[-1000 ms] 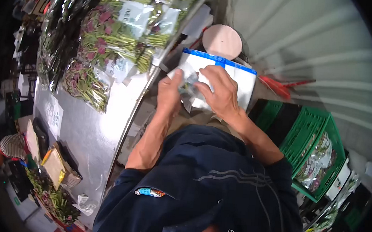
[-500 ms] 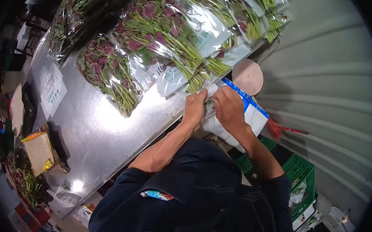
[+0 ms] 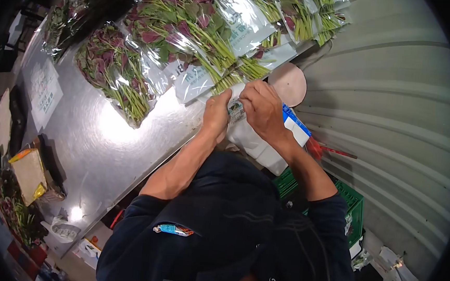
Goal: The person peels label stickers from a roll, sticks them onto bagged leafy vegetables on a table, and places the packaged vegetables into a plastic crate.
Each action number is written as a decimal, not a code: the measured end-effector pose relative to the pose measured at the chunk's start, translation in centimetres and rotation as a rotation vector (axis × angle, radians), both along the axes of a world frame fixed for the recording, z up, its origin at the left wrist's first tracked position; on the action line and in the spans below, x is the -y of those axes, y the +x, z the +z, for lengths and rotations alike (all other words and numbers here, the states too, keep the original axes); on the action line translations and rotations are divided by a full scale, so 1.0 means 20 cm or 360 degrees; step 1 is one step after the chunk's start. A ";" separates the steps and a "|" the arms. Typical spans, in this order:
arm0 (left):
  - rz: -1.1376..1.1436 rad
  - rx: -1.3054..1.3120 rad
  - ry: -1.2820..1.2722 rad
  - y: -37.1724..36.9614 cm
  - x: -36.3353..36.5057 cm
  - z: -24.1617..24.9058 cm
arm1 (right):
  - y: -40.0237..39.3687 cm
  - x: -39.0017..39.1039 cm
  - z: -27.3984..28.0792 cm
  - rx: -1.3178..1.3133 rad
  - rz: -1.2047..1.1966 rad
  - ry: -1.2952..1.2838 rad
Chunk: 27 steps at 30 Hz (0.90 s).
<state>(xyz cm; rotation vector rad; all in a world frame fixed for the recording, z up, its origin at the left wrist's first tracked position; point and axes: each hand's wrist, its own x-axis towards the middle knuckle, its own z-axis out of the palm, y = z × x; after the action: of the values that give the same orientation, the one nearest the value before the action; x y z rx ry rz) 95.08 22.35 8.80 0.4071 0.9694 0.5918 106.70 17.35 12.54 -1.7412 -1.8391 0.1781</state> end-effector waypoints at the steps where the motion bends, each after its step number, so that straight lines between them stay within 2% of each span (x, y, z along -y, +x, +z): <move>1: 0.0007 -0.0010 0.0023 0.01 0.01 -0.01 | 0.01 0.00 0.00 0.0060 0.0021 -0.0018; 4: -0.0054 -0.0138 -0.0059 -0.02 0.03 -0.11 | 0.02 0.03 0.00 0.0134 0.0199 0.0216; 6: 0.0077 -0.0079 -0.0116 -0.05 0.04 -0.13 | 0.02 0.06 0.02 0.0176 0.0312 0.0351; 9: 0.0319 0.0104 -0.0279 -0.11 0.08 -0.18 | 0.04 0.07 0.12 -0.0226 0.0518 0.0247; 10: 0.0248 -0.0230 -0.0117 -0.15 0.13 -0.28 | 0.07 -0.01 0.17 -0.0218 0.0551 0.0253; 11: 0.0187 -0.0554 0.0044 -0.19 0.15 -0.37 | 0.11 -0.17 0.22 -0.0277 0.0578 0.0062; 12: 0.0051 -0.0646 0.0222 -0.22 0.21 -0.46 | 0.15 -0.30 0.24 -0.0343 0.0572 -0.0140; 15: -0.0474 -0.1049 0.0900 -0.33 0.32 -0.44 | 0.17 -0.74 0.17 -0.0223 0.0691 -0.0346; 18: -0.0260 -0.0807 0.0964 -0.38 0.38 -0.47 | 0.11 -1.12 0.04 -0.0148 0.0725 -0.0471; 21: -0.0369 -0.0778 0.0845 -0.46 0.35 -0.43 | 0.05 -1.37 -0.08 0.0090 0.0701 -0.0561; 23: -0.0436 -0.0754 0.0792 -0.49 0.32 -0.43 | 0.02 -1.42 -0.15 0.0211 0.0674 -0.0604; 26: -0.0316 -0.0725 0.0878 -0.49 0.29 -0.43 | -0.02 -1.39 -0.22 0.0402 0.0473 -0.0290; 27: -0.0319 -0.0716 0.0864 -0.50 0.28 -0.42 | -0.03 -1.35 -0.22 0.0406 0.0473 -0.0307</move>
<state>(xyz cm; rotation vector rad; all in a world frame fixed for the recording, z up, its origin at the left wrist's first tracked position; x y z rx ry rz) 85.11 16.73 0.37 1.1454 1.1699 0.5875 106.15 44.37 8.09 -1.6687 -2.3337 0.2681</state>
